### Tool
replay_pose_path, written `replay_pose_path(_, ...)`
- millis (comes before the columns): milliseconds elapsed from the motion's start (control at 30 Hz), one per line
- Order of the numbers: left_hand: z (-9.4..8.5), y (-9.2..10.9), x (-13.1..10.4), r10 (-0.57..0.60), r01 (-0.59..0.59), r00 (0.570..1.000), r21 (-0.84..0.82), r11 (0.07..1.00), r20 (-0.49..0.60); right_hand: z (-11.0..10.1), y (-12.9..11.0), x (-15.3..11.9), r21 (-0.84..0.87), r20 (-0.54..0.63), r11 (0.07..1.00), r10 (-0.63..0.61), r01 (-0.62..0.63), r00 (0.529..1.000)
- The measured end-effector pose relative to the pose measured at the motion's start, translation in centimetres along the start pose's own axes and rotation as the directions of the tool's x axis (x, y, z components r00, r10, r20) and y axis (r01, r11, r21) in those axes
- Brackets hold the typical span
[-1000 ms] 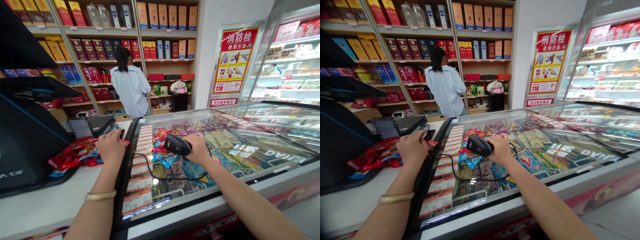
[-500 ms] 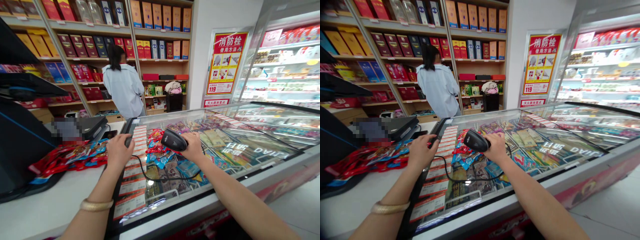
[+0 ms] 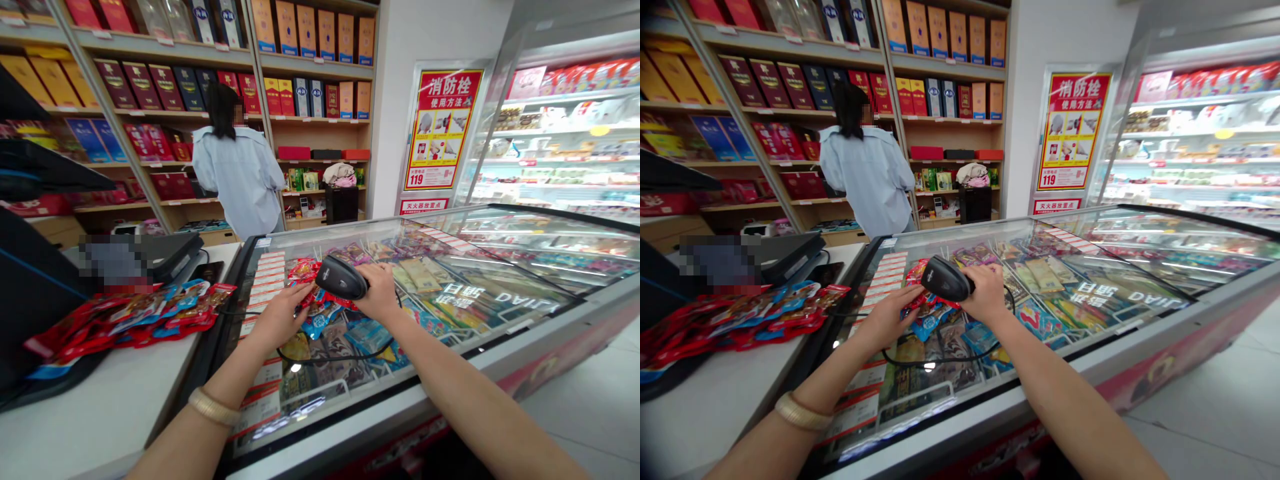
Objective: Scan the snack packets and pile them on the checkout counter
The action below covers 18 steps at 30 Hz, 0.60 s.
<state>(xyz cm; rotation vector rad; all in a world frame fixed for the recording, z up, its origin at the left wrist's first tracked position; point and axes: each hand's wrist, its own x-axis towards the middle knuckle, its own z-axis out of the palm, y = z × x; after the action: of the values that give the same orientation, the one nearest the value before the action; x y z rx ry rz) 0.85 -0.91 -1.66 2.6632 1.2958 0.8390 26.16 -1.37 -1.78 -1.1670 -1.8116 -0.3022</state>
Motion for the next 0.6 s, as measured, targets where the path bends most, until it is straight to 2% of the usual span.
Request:
replay_pose_path(100,-0.1,-0.3,0.2,-0.047,0.042,0.997,-0.075,0.996,-0.058,0.0,0.1,0.0,0.003,-0.009,1.000,-0.002,0.002,1.000)
replay_pose_path(167,-0.4,-0.4,0.1,-0.189,0.154,0.967,-0.203,0.967,-0.168,0.0,0.1,0.0,0.005,-0.017,1.000,-0.002,0.002,1.000)
replay_pose_path(200,-0.7,-0.5,0.1,-0.290,0.214,0.931,-0.313,0.925,-0.221,0.0,0.1,0.0,0.008,-0.022,1.000,-0.001,0.001,1.000)
replay_pose_path(233,-1.0,-0.5,0.0,-0.399,0.258,0.882,-0.449,0.856,-0.253,0.1,0.1,0.0,0.010,-0.026,1.000,0.001,-0.001,1.000)
replay_pose_path(300,-1.7,-0.4,0.0,-0.586,0.275,0.780,-0.721,0.636,-0.219,0.1,0.2,-0.1,0.014,-0.034,1.000,0.011,-0.011,0.999)
replay_pose_path(367,-2.5,-0.2,-0.1,-0.690,0.235,0.715,-0.892,0.386,-0.111,0.1,0.1,-0.1,0.013,-0.037,1.000,0.020,-0.020,0.999)
replay_pose_path(433,-3.1,-0.1,-0.1,-0.740,0.217,0.672,-0.951,0.219,-0.017,0.2,0.1,-0.1,0.008,-0.032,1.000,0.023,-0.022,0.999)
replay_pose_path(500,-3.5,-0.2,-0.1,-0.768,0.224,0.640,-0.960,0.170,0.014,0.1,0.1,0.0,0.005,-0.017,1.000,0.021,-0.021,1.000)
replay_pose_path(533,-3.6,-0.3,-0.1,-0.776,0.234,0.631,-0.954,0.187,0.003,0.1,0.1,0.0,0.006,-0.005,1.000,0.020,-0.020,1.000)
replay_pose_path(600,-3.6,-0.6,-0.2,-0.764,0.260,0.643,-0.920,0.294,-0.062,-0.1,0.1,0.0,0.010,0.036,1.000,0.012,-0.013,0.999)
